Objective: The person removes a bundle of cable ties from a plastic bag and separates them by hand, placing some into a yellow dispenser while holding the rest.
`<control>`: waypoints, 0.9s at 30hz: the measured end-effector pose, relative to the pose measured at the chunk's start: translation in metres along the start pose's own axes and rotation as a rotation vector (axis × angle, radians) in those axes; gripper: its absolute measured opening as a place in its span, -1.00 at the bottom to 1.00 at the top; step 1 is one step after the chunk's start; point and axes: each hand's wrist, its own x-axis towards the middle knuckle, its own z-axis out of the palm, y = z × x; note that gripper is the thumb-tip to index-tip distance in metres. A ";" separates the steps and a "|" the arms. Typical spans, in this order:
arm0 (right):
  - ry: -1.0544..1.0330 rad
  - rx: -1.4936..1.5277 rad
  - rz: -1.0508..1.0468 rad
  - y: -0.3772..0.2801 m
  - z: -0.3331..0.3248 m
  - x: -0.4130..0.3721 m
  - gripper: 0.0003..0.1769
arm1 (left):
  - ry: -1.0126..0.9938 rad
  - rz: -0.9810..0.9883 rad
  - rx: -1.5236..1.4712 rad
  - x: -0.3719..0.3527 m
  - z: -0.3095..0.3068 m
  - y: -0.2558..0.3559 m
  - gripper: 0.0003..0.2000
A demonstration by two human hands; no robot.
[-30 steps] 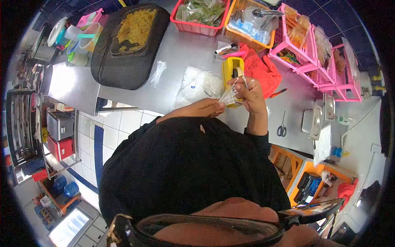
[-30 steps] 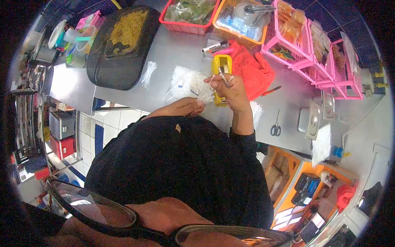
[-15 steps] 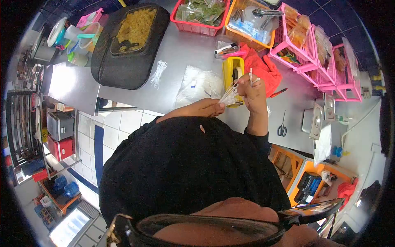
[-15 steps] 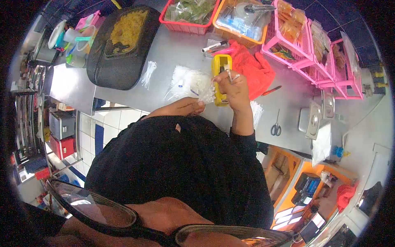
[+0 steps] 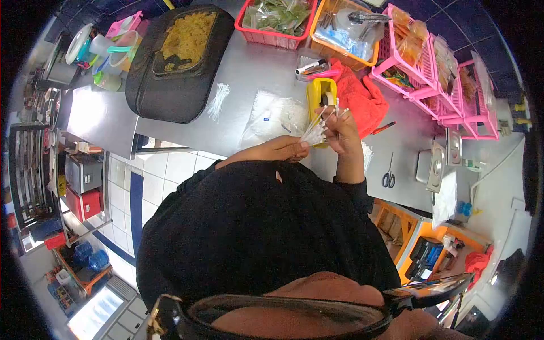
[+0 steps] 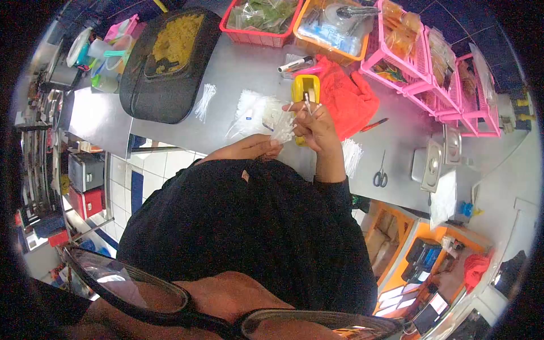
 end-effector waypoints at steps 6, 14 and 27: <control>-0.066 0.062 -0.046 0.024 -0.023 0.001 -0.58 | -0.107 -0.015 -0.063 -0.001 0.001 0.002 -0.64; -0.076 0.055 -0.136 0.025 -0.012 0.001 -0.64 | -0.105 -0.121 -0.097 -0.008 0.006 0.012 -0.66; -0.172 0.053 -0.174 0.019 -0.002 0.006 -0.72 | -0.171 -0.084 -0.102 -0.004 0.002 0.007 -0.67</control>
